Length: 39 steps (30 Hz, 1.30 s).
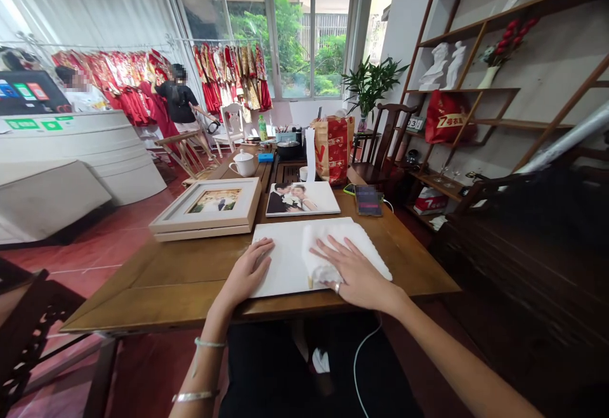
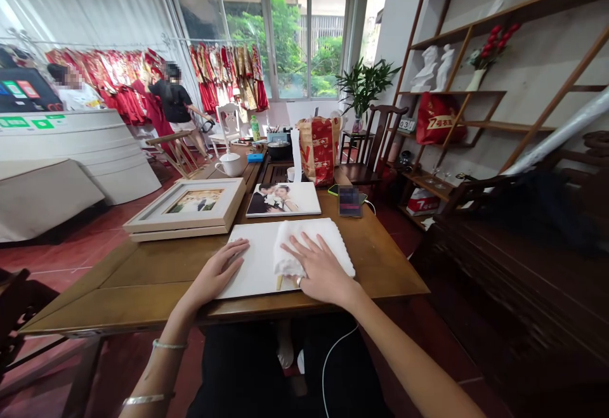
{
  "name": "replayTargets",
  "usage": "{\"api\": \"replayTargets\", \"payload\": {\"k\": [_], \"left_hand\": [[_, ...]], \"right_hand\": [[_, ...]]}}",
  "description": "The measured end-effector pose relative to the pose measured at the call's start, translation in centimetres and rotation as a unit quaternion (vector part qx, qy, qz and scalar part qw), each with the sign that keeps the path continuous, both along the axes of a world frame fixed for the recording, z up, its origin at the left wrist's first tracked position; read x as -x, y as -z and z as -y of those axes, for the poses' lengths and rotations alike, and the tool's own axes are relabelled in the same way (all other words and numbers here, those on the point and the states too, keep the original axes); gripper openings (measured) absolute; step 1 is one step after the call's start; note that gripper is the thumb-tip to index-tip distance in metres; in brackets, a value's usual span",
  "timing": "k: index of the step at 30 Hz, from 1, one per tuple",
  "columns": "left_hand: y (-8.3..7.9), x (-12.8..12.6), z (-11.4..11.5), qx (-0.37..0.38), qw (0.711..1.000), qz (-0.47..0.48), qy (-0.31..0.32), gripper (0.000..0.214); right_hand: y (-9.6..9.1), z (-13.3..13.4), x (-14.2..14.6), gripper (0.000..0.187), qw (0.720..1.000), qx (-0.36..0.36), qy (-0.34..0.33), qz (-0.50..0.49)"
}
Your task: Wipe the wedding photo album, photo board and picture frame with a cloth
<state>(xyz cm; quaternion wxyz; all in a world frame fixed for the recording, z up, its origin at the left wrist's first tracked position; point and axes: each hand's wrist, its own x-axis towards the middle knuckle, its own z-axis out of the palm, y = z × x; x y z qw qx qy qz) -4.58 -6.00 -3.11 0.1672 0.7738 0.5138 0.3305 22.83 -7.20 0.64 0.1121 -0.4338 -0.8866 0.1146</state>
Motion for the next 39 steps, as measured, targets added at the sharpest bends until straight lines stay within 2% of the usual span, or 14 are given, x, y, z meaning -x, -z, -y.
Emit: {"api": "replayTargets", "payload": {"k": [4,7,10,13,18,22,25,28,31,35,37,39], "left_hand": [[0.1,0.0,-0.1,-0.001,1.000,-0.005,0.000,0.038],[0.1,0.0,-0.1,-0.002,1.000,-0.004,0.002,0.038],[0.1,0.1,0.0,-0.003,1.000,0.000,0.002,0.038],[0.0,0.1,0.1,0.001,1.000,-0.001,-0.001,0.038],[-0.2,0.1,0.1,0.005,1.000,0.001,-0.003,0.039],[-0.2,0.0,0.0,0.006,1.000,-0.001,0.001,0.039],[-0.1,-0.1,0.0,0.003,1.000,0.001,0.002,0.038],[-0.2,-0.1,-0.1,0.001,1.000,0.002,0.005,0.038],[-0.3,-0.2,0.0,-0.001,1.000,0.005,0.001,0.038],[-0.3,-0.2,0.0,-0.003,1.000,0.007,0.001,0.037],[-0.3,-0.1,0.0,-0.007,1.000,0.005,0.001,0.037],[-0.2,0.0,0.0,-0.007,1.000,0.001,0.000,0.037]], "right_hand": [[-0.8,3.7,-1.9,0.065,0.998,0.033,-0.054,-0.027],[-1.5,4.2,-3.0,0.063,0.993,0.073,-0.080,-0.037],[-1.7,2.1,-3.4,0.067,0.989,0.096,-0.104,-0.030],[-1.4,-1.4,-2.9,0.071,0.991,0.086,-0.103,-0.017],[-1.4,-6.1,0.1,0.065,0.997,0.077,-0.025,0.008],[-1.3,-6.9,3.6,0.065,0.996,0.072,0.048,0.024],[-0.9,-5.7,5.6,0.067,0.997,0.049,0.043,0.035],[-0.8,-3.1,6.0,0.064,0.999,0.010,-0.025,0.045],[-0.9,0.3,5.2,0.069,0.995,-0.002,-0.090,0.041],[-1.4,4.1,3.2,0.074,0.989,0.032,-0.143,0.016],[-1.8,4.7,2.3,0.072,0.987,0.057,-0.151,-0.012],[-2.0,4.3,1.6,0.069,0.985,0.082,-0.147,-0.049]]}}
